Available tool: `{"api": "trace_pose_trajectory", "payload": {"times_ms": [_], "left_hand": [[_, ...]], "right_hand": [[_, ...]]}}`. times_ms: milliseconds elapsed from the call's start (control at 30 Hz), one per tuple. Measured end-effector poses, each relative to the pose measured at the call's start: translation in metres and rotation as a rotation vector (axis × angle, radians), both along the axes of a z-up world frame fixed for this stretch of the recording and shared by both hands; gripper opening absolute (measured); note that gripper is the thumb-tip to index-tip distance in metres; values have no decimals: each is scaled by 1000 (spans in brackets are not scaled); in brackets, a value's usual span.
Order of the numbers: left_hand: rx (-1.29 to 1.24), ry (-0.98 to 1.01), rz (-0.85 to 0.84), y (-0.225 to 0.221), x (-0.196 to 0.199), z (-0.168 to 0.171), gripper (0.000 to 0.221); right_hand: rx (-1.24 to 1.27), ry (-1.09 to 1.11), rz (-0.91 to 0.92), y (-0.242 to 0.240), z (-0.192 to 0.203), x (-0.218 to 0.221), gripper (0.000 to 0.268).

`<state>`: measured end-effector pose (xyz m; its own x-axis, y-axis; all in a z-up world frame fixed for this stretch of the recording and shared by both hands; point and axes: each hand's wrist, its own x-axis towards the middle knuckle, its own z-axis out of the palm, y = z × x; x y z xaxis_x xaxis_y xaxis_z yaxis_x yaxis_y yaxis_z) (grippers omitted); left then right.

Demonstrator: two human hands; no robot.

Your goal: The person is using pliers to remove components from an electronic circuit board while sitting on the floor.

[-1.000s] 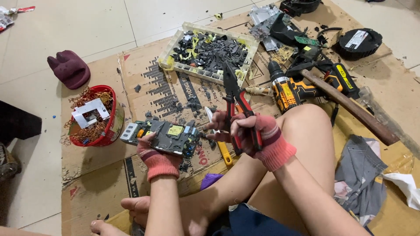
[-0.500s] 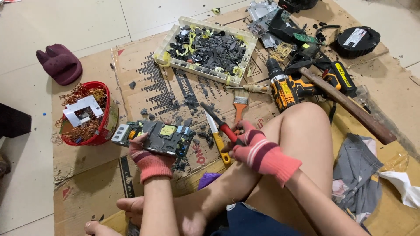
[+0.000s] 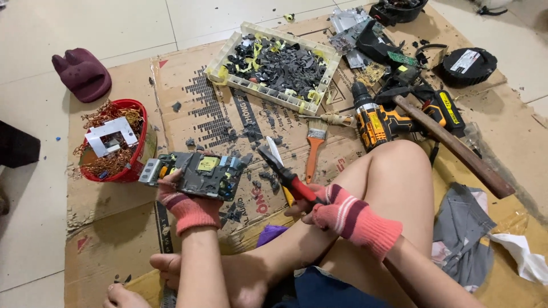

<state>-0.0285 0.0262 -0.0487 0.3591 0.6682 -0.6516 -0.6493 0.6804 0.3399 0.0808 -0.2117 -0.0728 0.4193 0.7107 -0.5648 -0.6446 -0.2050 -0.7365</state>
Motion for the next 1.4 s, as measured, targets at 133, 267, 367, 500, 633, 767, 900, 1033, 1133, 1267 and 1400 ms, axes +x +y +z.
{"api": "trace_pose_trajectory", "payload": {"times_ms": [133,267,367,500,633,767,900,1033,1133,1267,1400], "left_hand": [[8,-8,-33,-12,-1,21,30],[74,7,-111,-6,-5,27,27],[206,-150,-210,9,-4,-19,40],[250,-339,-160,10,-3,-40,57],[69,-64,-278,20,0,-18,55],[-9,-64,-112,21,7,-34,45],[79,43,-144,-5,7,20,48],[57,9,-111,2,9,-1,45],[215,-11,-162,10,6,-29,61],[167,-52,-101,12,12,-49,44],[208,-118,-138,12,5,-62,45]], "right_hand": [[47,-591,85,7,1,-10,26],[-177,-155,57,14,26,-17,54],[-270,-436,56,10,0,-23,46],[-269,-809,77,10,-32,-14,41],[-546,-385,69,25,31,-6,55],[97,260,76,11,-12,48,71],[38,65,-96,17,19,4,52],[-66,193,-129,16,-13,14,55],[194,-55,85,12,-42,24,63],[68,-109,28,25,30,10,43],[-5,-124,13,30,27,13,56]]}}
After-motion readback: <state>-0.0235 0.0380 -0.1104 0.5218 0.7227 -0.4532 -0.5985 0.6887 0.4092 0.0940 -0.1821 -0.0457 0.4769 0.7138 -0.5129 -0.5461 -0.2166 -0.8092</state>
